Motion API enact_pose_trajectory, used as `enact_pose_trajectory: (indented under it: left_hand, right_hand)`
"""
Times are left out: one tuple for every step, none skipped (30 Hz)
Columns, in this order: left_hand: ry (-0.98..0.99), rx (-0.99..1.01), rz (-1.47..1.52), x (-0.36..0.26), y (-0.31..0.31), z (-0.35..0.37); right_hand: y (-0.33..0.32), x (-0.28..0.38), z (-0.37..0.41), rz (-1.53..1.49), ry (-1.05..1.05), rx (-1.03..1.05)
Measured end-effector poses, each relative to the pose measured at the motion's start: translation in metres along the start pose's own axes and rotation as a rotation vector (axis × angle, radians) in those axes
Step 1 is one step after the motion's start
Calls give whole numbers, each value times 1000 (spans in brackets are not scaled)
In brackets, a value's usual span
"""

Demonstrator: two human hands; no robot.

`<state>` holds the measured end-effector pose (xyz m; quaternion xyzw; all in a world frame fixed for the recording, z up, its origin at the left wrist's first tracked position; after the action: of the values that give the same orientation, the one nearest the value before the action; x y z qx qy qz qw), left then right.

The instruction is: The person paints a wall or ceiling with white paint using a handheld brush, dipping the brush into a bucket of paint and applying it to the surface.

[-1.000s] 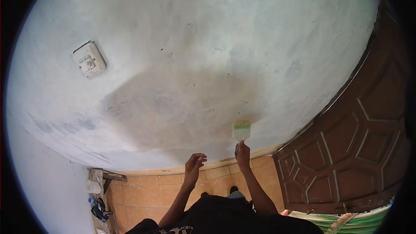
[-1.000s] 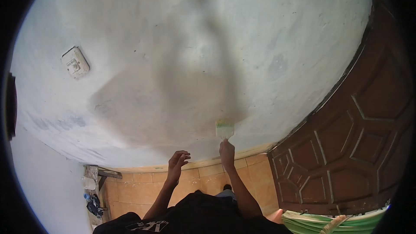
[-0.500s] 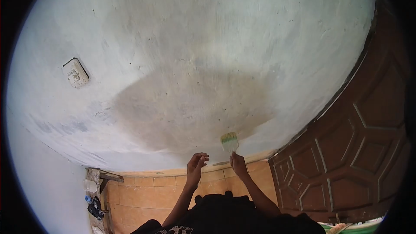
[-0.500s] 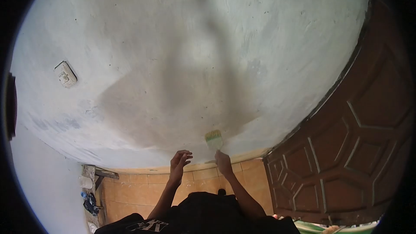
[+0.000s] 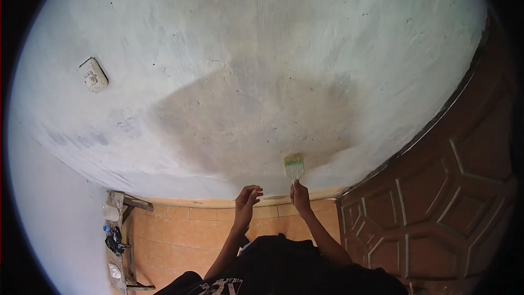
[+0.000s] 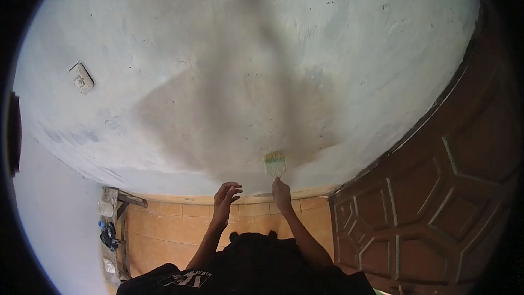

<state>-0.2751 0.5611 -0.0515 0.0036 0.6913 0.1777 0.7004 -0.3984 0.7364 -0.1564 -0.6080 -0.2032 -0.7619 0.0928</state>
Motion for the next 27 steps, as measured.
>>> enact_pose_trajectory:
  left_hand:
    - [-7, -13, 0, 4, -1, 0]
    - [-24, -27, 0, 9, -2, 3]
    - [-22, -27, -2, 12, -1, 6]
    - [-20, -26, -4, 14, 0, 6]
    - [-15, -23, -6, 14, 3, 5]
    - [-7, -22, -12, 14, 7, 5]
    - [1, -23, -20, 12, 10, 6]
    - [7, -28, -29, 10, 12, 8]
    - [29, -38, -23, 5, 15, 9]
    - [48, -51, -18, -1, 18, 11]
    - [66, -66, -13, -5, 17, 14]
    - [78, -87, -24, -7, 14, 19]
    - [93, -109, -32, -8, 10, 22]
    - [106, -132, -40, -10, 7, 26]
    - [105, -163, -33, -10, 1, 31]
    - [100, -193, -24, -9, -6, 36]
    - [98, -221, -13, -10, -11, 41]
    - [93, -242, -15, -10, -17, 46]
    - [87, -259, -28, -11, -22, 49]
    - [79, -277, -43, -12, -27, 53]
    - [69, -295, -58, -11, -32, 57]
    - [77, -315, -61, -10, -38, 61]
    - [89, -333, -64, -12, -43, 66]
    - [103, -351, -67, -15, -47, 71]
    - [116, -365, -69, -18, -50, 75]
    - [128, -395, -54, -18, -54, 80]
    - [124, -427, -45, -19, -56, 86]
  right_hand:
    - [0, 13, 5, 20, -18, 13]
    - [-1, 34, 6, 49, -125, 19]
    - [-2, 63, 1, 77, -227, 24]
    - [-3, 90, -3, 104, -330, 28]
    - [-5, 109, -9, 99, -342, 18]
    - [-6, 128, -15, 93, -356, 10]
    - [-7, 136, -17, 86, -370, 4]
    - [-12, 124, -22, 34, -334, -4]
    - [-17, 104, -33, -18, -294, -10]
    - [-20, 84, -41, -70, -251, -15]
    - [-20, 59, -40, -52, -171, -10]
    - [-21, 30, -31, -31, -90, -4]
    - [-18, 12, -19, -6, -11, 5]
    - [-16, -3, -8, 13, 26, 37]
    - [-8, -3, 2, 26, 35, 60]
    - [0, 0, 12, 42, 46, 79]
    - [6, 5, 20, 59, 55, 99]
    - [14, 15, 26, 53, 45, 129]
    - [22, 26, 29, 45, 35, 159]
    - [29, 35, 32, 36, 27, 189]
    - [34, 43, 34, 15, 8, 207]
    - [40, 49, 35, -7, -10, 225]
    - [46, 56, 37, -29, -26, 244]
    - [52, 62, 40, -54, -10, 259]
    - [57, 65, 41, -67, -7, 270]
    - [62, 66, 43, -81, -4, 277]
    - [66, 68, 46, -95, -4, 281]
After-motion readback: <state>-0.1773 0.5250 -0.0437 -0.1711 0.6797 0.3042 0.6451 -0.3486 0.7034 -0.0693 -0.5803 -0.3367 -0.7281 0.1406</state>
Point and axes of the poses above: each hand's wrist, its own z-axis away from the middle knuckle, its own y-axis out of the palm, x = y × z, the point moved 7 cm from there along -z, towards the middle knuckle, and after that the axes turned 8 degrees about x, right-handed, at the moved point
